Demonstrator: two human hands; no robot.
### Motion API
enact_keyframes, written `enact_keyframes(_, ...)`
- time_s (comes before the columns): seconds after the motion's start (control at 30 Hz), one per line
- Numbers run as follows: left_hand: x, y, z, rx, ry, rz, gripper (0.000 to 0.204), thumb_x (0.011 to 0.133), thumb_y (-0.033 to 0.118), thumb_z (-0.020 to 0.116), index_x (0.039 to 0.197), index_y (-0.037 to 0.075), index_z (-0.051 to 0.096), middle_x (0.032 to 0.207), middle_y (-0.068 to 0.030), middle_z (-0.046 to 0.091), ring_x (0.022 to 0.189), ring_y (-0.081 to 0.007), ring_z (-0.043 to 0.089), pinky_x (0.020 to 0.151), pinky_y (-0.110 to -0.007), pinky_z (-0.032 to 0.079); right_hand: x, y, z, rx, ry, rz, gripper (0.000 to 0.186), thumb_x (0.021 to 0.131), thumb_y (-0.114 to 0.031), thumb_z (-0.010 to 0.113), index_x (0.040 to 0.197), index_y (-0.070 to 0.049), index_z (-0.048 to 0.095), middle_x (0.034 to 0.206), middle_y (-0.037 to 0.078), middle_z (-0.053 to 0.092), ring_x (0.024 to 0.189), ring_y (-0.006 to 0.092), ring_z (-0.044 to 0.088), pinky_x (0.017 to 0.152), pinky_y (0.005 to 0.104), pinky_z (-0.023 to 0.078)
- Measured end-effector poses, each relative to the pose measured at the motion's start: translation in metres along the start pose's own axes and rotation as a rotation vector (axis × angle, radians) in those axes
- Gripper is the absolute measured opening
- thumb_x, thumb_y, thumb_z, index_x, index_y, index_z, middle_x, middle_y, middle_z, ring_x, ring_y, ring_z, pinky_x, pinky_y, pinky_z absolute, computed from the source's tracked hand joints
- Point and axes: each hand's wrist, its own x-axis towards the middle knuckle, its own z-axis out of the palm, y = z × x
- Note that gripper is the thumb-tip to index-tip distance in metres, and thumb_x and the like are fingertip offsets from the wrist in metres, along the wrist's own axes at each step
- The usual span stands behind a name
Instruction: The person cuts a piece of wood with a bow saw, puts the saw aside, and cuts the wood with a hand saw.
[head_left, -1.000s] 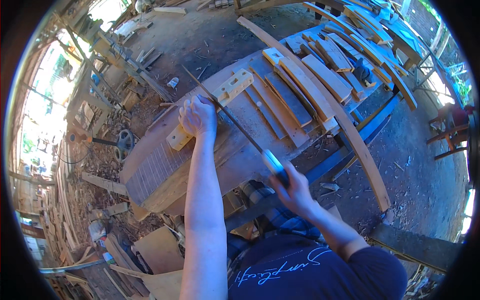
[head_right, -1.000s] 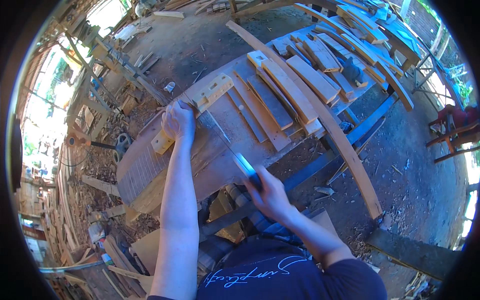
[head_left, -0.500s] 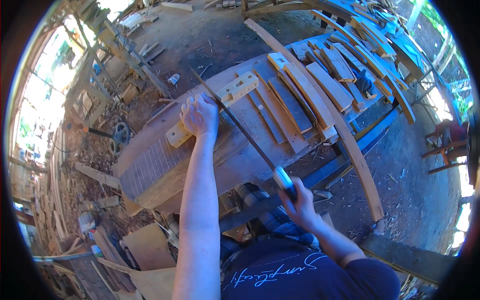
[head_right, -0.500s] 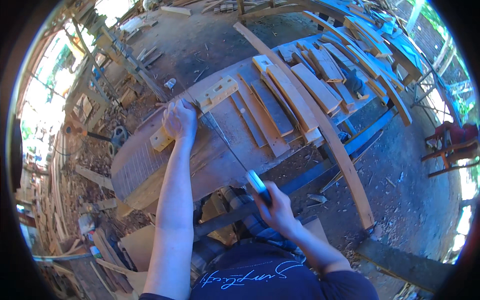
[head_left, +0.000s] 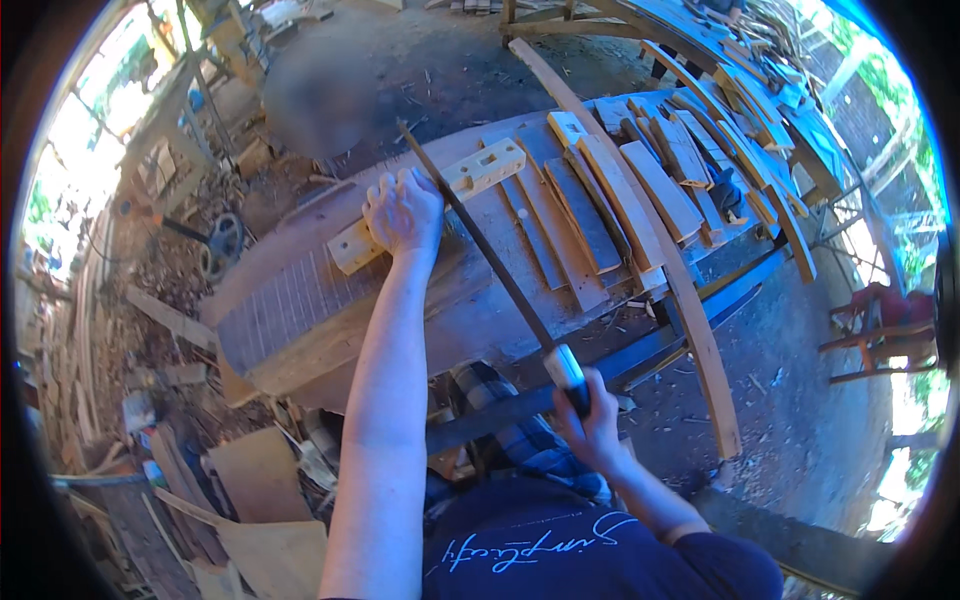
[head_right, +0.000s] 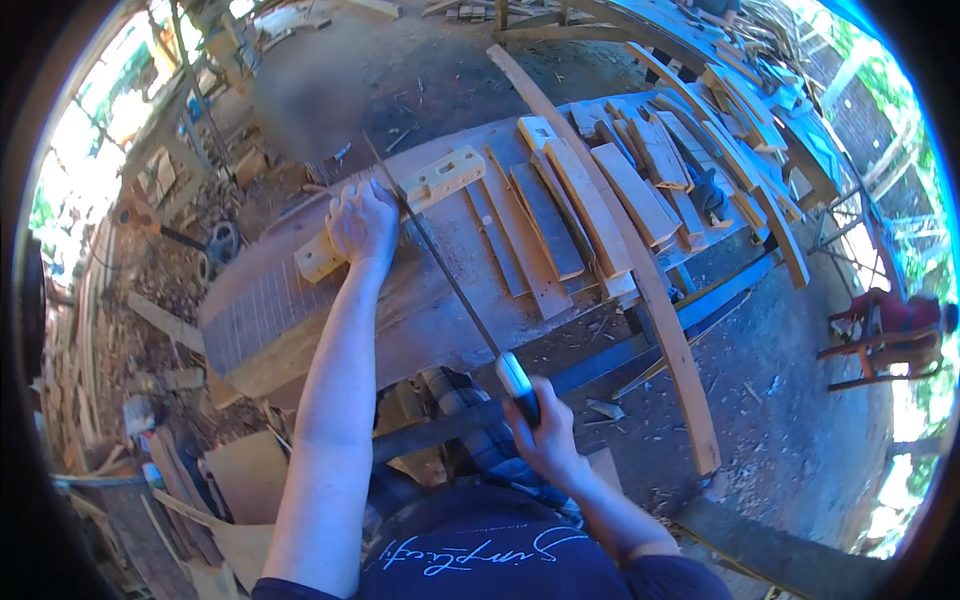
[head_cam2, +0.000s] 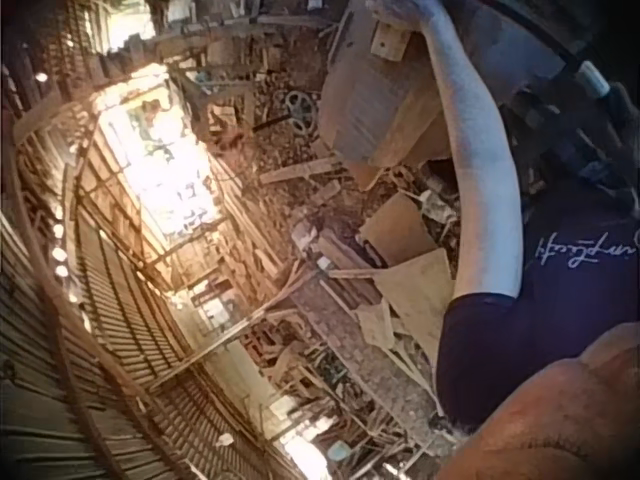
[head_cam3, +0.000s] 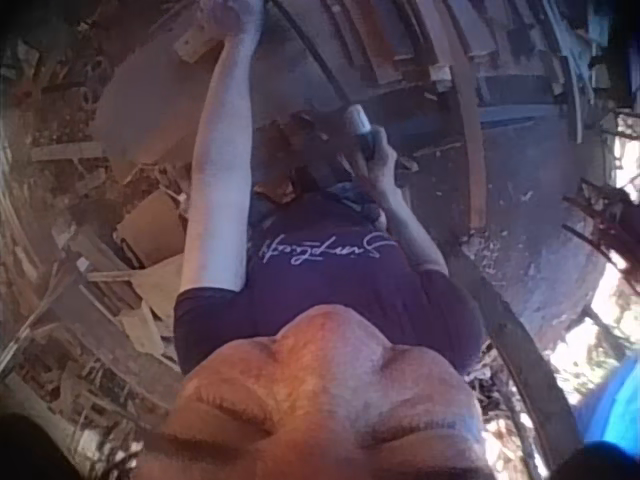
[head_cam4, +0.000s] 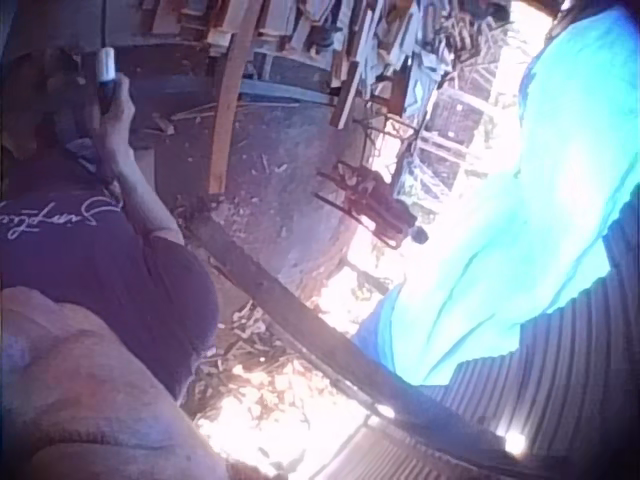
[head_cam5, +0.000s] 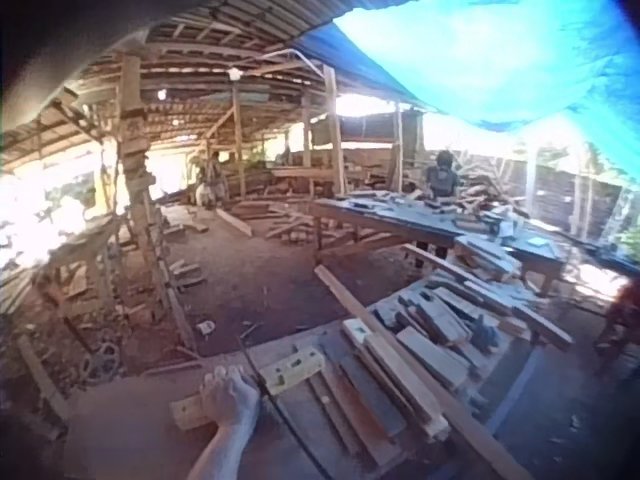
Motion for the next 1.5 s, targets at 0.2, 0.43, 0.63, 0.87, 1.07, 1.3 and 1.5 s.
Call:
enact_keyframes(0.2,0.001,0.0,-0.008,-0.068,-0.042,0.057,0.018,0.082,0.025,0.056,0.069,0.014,0.064,0.081,-0.0075,0.063,0.083,-0.0266,0.06,0.072,-0.043,0.045,0.08,-0.01,0.041,-0.068,-0.014,-0.099,0.017,0.09,-0.014,0.062,0.097,-0.003,0.051,0.067,0.018,0.053,0.059,0.0335,0.056,0.055,0.0385,0.043)
enact_keyframes(0.43,0.0,-0.005,-0.011,-0.051,-0.066,-0.087,0.019,0.082,0.027,0.057,0.07,0.014,0.064,0.082,-0.0074,0.063,0.085,-0.0261,0.06,0.073,-0.042,0.044,0.017,0.006,0.013,-0.054,-0.043,0.065,0.018,0.09,-0.014,0.064,0.096,-0.003,0.052,0.065,0.012,0.054,0.059,0.0181,0.055,0.055,0.0321,0.044)
enact_keyframes(0.63,0.002,-0.003,-0.017,-0.144,-0.128,-0.013,0.02,0.084,0.027,0.055,0.078,0.012,0.067,0.089,-0.0097,0.065,0.09,-0.0285,0.061,0.077,-0.045,0.046,0.042,-0.019,0.02,-0.111,-0.006,0.051,0.022,0.091,-0.019,0.064,0.097,-0.002,0.052,0.065,0.012,0.054,0.058,0.0191,0.054,0.056,0.0325,0.044)
enact_keyframes(0.87,-0.003,-0.004,-0.01,-0.157,-0.087,-0.017,0.015,0.08,0.024,0.059,0.073,0.013,0.065,0.084,-0.0084,0.063,0.086,-0.0269,0.06,0.072,-0.042,0.045,0.093,-0.001,0.06,-0.118,-0.058,-0.016,0.036,0.094,-0.035,0.06,0.089,-0.002,0.045,0.064,0.014,0.05,0.054,0.027,0.051,0.052,0.039,0.04)
enact_keyframes(1.07,-0.008,0.007,-0.014,-0.189,-0.057,-0.02,0.017,0.08,0.025,0.06,0.07,0.012,0.065,0.08,-0.0084,0.063,0.081,-0.0267,0.06,0.071,-0.042,0.045,0.094,-0.014,0.067,0.026,-0.039,0.02,0.032,0.099,-0.035,0.05,0.09,-0.004,0.047,0.065,0.006,0.053,0.056,0.0136,0.052,0.051,0.0308,0.042)
enact_keyframes(1.3,-0.004,-0.004,-0.011,-0.169,-0.117,-0.075,0.016,0.081,0.024,0.059,0.07,0.013,0.065,0.08,-0.0078,0.063,0.081,-0.0262,0.06,0.07,-0.042,0.045,0.016,0.004,0.023,-0.114,-0.041,0.053,0.024,0.1,-0.027,0.043,0.089,-0.006,0.047,0.063,0.001,0.052,0.053,0.0062,0.049,0.046,0.0225,0.039)
enact_keyframes(1.5,-0.003,0.002,-0.02,-0.157,-0.121,0.003,0.017,0.082,0.024,0.057,0.07,0.013,0.064,0.082,-0.0069,0.063,0.085,-0.0247,0.06,0.073,-0.041,0.044,0.042,-0.004,0.026,0.043,-0.025,0.101,0.018,0.097,-0.022,0.048,0.095,-0.004,0.052,0.061,0.004,0.053,0.054,0.0092,0.05,0.049,0.0275,0.041)
